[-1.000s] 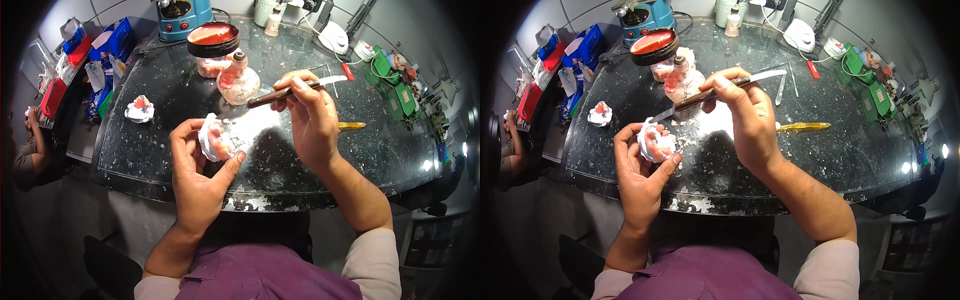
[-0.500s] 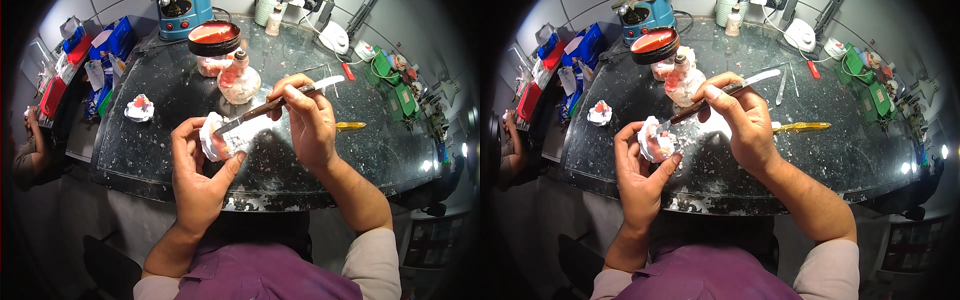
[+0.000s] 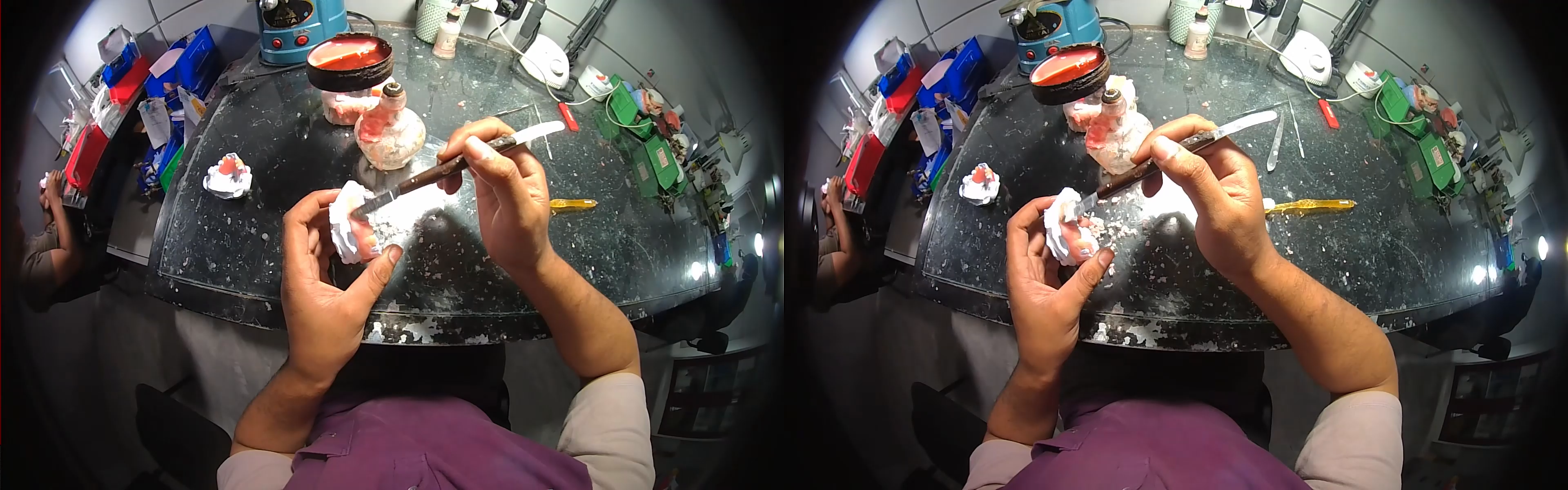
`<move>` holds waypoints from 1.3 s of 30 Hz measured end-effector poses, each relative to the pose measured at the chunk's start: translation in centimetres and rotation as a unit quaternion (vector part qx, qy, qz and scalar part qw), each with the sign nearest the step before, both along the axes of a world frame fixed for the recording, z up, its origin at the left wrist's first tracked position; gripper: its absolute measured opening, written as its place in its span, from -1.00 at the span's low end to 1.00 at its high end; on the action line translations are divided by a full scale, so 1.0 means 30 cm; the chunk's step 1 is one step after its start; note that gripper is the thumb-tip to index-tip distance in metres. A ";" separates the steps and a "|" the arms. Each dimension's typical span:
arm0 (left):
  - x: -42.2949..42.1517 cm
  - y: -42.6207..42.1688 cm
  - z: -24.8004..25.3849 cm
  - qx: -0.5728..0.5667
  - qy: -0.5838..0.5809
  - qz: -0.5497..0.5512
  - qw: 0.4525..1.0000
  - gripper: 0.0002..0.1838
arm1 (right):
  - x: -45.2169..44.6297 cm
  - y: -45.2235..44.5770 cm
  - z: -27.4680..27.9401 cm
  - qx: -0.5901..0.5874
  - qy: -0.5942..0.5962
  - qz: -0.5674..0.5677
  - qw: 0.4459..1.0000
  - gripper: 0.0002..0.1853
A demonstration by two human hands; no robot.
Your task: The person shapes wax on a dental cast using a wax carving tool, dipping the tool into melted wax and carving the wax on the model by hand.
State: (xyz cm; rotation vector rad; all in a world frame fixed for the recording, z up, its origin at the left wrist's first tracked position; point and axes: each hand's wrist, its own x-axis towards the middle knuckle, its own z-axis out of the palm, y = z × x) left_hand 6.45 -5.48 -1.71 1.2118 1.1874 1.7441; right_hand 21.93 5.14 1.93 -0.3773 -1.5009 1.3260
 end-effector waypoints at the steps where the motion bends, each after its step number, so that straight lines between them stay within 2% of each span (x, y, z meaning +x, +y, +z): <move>1: -0.001 -0.001 0.000 -0.002 0.006 0.000 1.000 -0.35 | 0.005 0.000 0.002 -0.001 -0.001 0.010 1.000 -0.79; 29: -0.005 0.001 -0.004 -0.002 0.079 0.030 0.996 -0.37 | 0.021 0.013 0.014 0.046 -0.003 0.002 0.999 -0.79; 33: -0.001 0.001 0.001 0.000 0.061 0.025 0.998 -0.37 | 0.015 0.008 0.017 0.039 -0.006 -0.022 0.999 -0.80; 39: 0.001 0.000 0.003 -0.003 0.062 0.025 0.998 -0.38 | 0.016 0.007 0.016 0.029 0.002 0.002 1.000 -0.80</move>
